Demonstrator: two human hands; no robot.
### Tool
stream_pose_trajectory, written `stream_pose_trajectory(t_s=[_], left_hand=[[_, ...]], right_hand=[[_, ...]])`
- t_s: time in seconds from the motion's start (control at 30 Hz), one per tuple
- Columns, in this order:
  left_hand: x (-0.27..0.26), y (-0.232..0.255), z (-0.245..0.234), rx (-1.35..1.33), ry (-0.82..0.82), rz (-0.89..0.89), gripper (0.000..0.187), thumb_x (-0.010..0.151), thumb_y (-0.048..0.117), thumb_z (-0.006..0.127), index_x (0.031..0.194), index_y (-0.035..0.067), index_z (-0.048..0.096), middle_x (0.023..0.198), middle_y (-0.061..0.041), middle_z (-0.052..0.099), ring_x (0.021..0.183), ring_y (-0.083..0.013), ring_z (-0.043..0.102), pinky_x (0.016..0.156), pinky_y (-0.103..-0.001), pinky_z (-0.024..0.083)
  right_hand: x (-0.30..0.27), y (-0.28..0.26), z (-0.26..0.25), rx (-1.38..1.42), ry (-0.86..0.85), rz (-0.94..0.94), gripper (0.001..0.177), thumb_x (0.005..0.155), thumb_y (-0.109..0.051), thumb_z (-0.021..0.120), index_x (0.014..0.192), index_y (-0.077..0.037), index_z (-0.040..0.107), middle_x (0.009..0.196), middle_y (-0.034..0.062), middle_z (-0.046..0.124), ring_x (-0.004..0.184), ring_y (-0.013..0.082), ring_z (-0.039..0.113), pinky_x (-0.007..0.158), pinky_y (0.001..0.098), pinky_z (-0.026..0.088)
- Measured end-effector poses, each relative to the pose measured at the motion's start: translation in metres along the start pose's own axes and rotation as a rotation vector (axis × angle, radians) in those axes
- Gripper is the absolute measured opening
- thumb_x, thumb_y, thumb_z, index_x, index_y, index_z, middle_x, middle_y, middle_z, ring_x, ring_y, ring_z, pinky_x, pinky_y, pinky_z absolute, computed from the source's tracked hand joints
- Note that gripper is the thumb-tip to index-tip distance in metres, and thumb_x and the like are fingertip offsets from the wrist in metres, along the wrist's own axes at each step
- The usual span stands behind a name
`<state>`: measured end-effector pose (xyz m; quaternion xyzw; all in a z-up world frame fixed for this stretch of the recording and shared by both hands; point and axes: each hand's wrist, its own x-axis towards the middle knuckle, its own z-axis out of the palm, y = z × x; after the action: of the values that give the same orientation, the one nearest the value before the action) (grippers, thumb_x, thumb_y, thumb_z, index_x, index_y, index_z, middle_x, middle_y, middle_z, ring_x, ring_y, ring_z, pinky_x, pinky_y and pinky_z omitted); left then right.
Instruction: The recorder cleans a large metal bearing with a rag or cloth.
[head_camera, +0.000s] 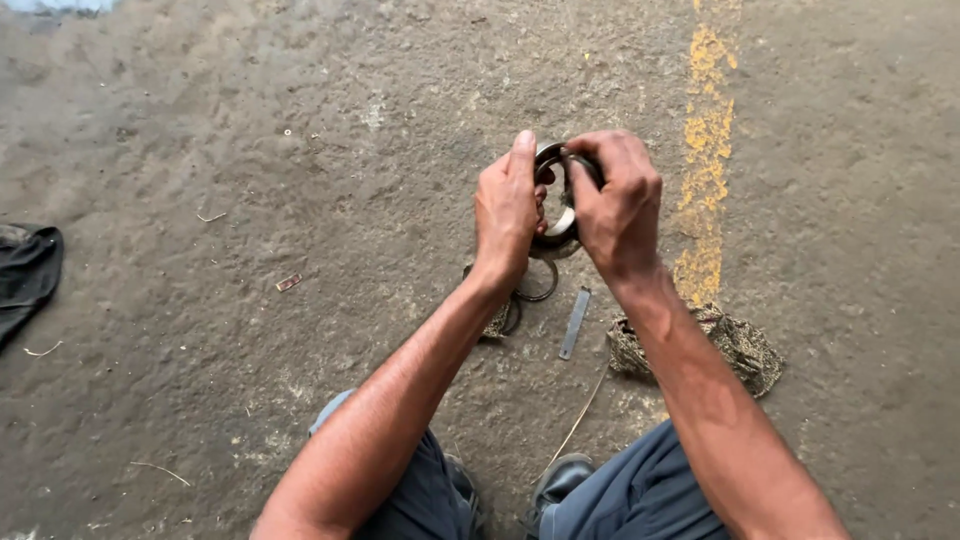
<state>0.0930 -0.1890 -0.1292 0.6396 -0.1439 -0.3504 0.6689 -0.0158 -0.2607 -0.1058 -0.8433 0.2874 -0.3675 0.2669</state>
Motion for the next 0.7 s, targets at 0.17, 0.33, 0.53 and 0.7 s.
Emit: stream_pose_trajectory(t_s=[0.17, 0.33, 0.53, 0.7], left_hand=[[0.010, -0.017, 0.000, 0.063, 0.032, 0.116, 0.059, 0.104, 0.053, 0.046, 0.087, 0.002, 0.071, 0.073, -0.004, 0.068, 0.058, -0.0095, 0.055, 0.047, -0.029, 0.044], [-0.001, -0.008, 0.002, 0.062, 0.044, 0.128, 0.054, 0.101, 0.052, 0.043, 0.093, 0.008, 0.073, 0.077, -0.001, 0.070, 0.065, -0.0103, 0.060, 0.055, -0.031, 0.048], [0.006, -0.013, -0.001, 0.218, 0.040, 0.186, 0.061, 0.107, 0.052, 0.040, 0.085, 0.002, 0.067, 0.069, -0.005, 0.060, 0.067, -0.0127, 0.053, 0.057, -0.036, 0.044], [0.001, 0.000, -0.004, 0.104, 0.019, 0.143, 0.057, 0.102, 0.052, 0.041, 0.086, 0.006, 0.070, 0.068, -0.001, 0.064, 0.060, -0.0116, 0.058, 0.054, -0.034, 0.046]], right_hand=[[-0.002, 0.016, 0.007, -0.138, 0.009, -0.245, 0.013, 0.096, -0.002, 0.073, 0.109, -0.001, 0.074, 0.108, 0.0142, 0.074, 0.104, 0.0279, 0.069, 0.090, 0.0395, 0.058], [-0.001, 0.024, 0.012, -0.006, -0.054, 0.111, 0.011, 0.096, -0.005, 0.070, 0.107, -0.003, 0.074, 0.102, 0.0123, 0.074, 0.092, 0.0230, 0.071, 0.081, 0.0337, 0.060], [-0.009, 0.017, 0.016, -0.125, 0.017, -0.345, 0.010, 0.098, -0.003, 0.072, 0.108, 0.000, 0.073, 0.108, 0.0160, 0.072, 0.105, 0.0288, 0.067, 0.092, 0.0377, 0.060], [-0.003, 0.004, 0.001, -0.101, -0.016, -0.174, 0.013, 0.094, -0.003, 0.072, 0.107, -0.002, 0.074, 0.108, 0.0143, 0.074, 0.103, 0.0264, 0.066, 0.091, 0.0428, 0.058]])
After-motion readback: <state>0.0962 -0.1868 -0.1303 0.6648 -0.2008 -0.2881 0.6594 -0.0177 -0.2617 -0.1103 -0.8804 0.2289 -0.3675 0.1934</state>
